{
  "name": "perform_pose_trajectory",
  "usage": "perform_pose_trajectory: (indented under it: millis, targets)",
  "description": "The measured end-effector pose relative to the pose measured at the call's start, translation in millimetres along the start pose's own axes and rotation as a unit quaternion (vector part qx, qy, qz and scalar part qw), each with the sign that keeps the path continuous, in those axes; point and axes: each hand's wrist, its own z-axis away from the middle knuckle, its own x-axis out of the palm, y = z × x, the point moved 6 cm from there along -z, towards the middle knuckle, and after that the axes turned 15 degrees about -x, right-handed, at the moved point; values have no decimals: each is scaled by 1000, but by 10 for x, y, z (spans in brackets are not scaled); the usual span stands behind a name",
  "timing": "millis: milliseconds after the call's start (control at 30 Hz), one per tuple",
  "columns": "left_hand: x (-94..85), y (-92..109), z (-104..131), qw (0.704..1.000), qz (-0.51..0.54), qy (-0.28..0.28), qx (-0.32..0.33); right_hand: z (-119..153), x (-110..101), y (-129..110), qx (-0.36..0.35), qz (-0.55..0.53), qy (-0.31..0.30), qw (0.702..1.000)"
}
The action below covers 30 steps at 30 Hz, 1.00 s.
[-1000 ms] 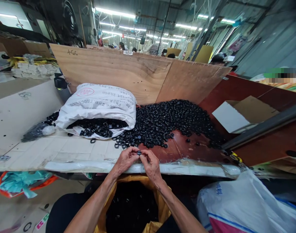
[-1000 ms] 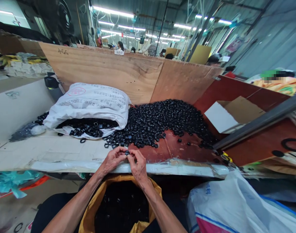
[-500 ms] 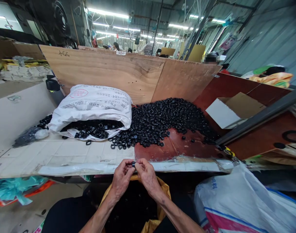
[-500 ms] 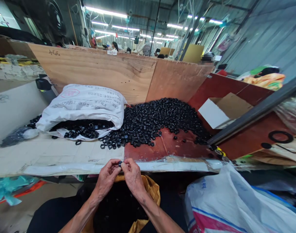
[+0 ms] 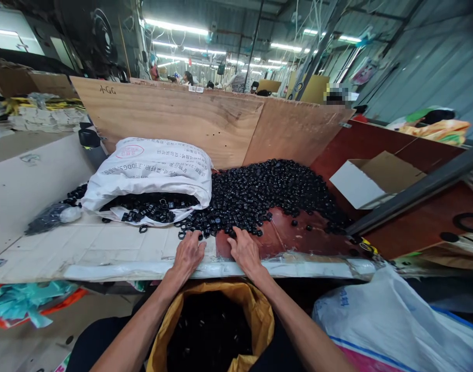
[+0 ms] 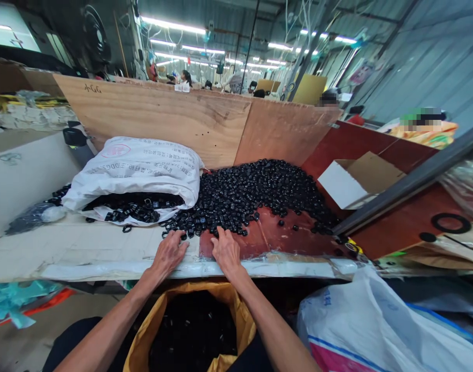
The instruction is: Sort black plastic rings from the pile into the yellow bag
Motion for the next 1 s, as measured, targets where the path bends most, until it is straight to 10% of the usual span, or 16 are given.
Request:
perform_pose_trajectory:
  millis: [133, 467, 667, 867, 1000]
  targets:
    - [113, -20, -41, 999, -49, 10, -2, -65, 195, 22, 8, 73, -57, 996]
    - [248, 15, 84, 990, 45, -47, 127, 13, 207, -18, -65, -124, 73, 988]
    - [139, -49, 68, 990, 124, -22, 56, 134, 227, -202, -29, -321, 99, 941]
    - [64, -259, 26, 992, 49, 84, -86, 217, 257, -596, -237, -275, 18, 932]
    - [98, -215, 36, 996, 28, 68, -55, 148, 292, -556, -191, -207, 36, 959]
